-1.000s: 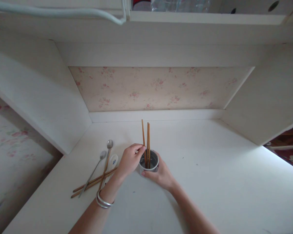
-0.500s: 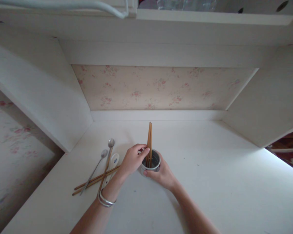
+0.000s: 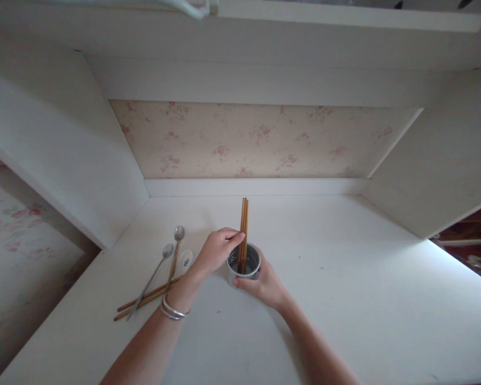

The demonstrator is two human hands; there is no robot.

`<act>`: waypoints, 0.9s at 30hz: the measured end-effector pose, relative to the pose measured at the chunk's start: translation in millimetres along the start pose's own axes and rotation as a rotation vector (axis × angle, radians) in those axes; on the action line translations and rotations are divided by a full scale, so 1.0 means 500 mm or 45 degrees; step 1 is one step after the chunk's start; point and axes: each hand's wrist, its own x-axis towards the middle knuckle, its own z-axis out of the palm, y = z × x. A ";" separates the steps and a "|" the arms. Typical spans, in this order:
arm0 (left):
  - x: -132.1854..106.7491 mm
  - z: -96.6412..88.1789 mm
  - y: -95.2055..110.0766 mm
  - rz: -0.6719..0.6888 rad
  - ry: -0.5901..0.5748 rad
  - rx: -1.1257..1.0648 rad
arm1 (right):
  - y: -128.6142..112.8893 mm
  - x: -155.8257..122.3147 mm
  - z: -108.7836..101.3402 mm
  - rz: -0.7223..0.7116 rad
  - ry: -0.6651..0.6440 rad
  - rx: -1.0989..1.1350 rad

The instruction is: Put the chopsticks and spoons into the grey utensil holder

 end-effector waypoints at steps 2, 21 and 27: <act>-0.001 0.002 -0.004 -0.022 -0.014 -0.033 | 0.001 0.000 0.000 -0.001 -0.003 0.001; -0.110 0.090 -0.045 -0.124 0.090 -0.615 | 0.021 -0.004 -0.012 -0.076 -0.048 -0.023; -0.113 0.098 -0.053 -0.076 0.113 -0.678 | 0.000 -0.024 -0.030 -0.001 -0.047 0.216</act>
